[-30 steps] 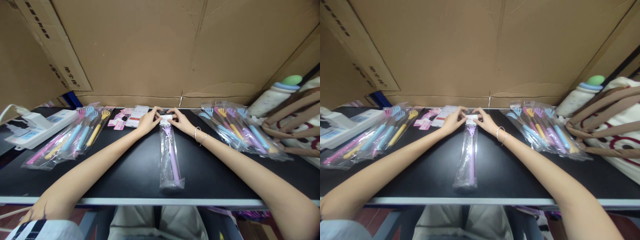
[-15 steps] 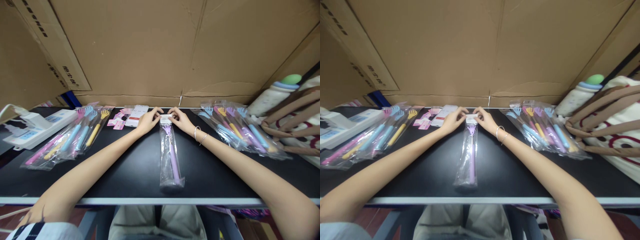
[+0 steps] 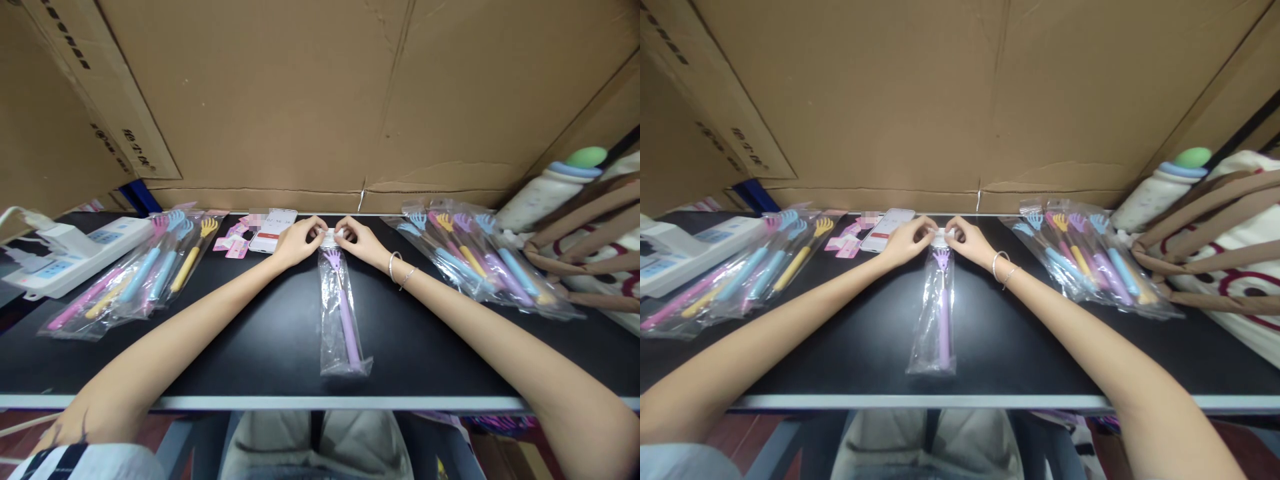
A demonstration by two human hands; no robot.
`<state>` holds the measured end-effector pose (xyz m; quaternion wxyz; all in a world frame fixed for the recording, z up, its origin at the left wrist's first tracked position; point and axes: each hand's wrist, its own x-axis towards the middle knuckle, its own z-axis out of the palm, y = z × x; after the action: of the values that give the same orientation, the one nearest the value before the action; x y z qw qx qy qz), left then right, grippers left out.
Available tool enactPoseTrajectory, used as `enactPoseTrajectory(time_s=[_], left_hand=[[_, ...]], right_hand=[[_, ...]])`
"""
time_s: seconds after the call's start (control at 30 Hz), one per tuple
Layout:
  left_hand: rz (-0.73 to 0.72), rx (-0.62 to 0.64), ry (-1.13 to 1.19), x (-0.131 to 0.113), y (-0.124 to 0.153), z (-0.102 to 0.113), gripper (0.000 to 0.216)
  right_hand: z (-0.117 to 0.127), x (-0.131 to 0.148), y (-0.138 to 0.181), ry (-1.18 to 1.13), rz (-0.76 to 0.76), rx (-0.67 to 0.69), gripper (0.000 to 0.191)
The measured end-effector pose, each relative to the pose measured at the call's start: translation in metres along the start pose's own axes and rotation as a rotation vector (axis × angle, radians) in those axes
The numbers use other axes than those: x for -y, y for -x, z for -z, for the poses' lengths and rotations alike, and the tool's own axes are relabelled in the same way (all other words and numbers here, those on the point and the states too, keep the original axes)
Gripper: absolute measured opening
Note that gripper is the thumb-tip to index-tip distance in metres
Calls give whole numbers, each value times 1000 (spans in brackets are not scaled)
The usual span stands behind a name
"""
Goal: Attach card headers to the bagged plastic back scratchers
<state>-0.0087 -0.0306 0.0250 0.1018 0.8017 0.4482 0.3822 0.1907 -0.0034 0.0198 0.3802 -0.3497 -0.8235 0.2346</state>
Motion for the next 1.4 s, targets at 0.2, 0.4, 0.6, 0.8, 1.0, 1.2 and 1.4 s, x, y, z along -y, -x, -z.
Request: enactPoseTrajectory(time_s=[0.2, 0.4, 0.6, 0.8, 1.0, 1.2, 1.4], left_hand=[[-18, -2, -23, 0, -1, 0, 23], [-53, 9, -11, 7, -2, -3, 18], [-79, 26, 18, 11, -4, -4, 19], [-69, 42, 36, 10, -4, -4, 21], [-74, 59, 49, 9, -4, -4, 20], [-46, 60, 42, 10, -4, -5, 22], [-30, 54, 31, 11, -3, -5, 22]], right_hand=[[0, 2, -1, -13, -4, -23, 16], [0, -1, -2, 12, 23, -10, 9], [0, -4, -1, 37, 30, 1, 13], [0, -5, -2, 35, 0, 8, 20], [0, -12, -4, -48, -44, 30, 19], [-1, -14, -4, -73, -53, 29, 19], [-1, -13, -4, -55, -47, 36, 20]])
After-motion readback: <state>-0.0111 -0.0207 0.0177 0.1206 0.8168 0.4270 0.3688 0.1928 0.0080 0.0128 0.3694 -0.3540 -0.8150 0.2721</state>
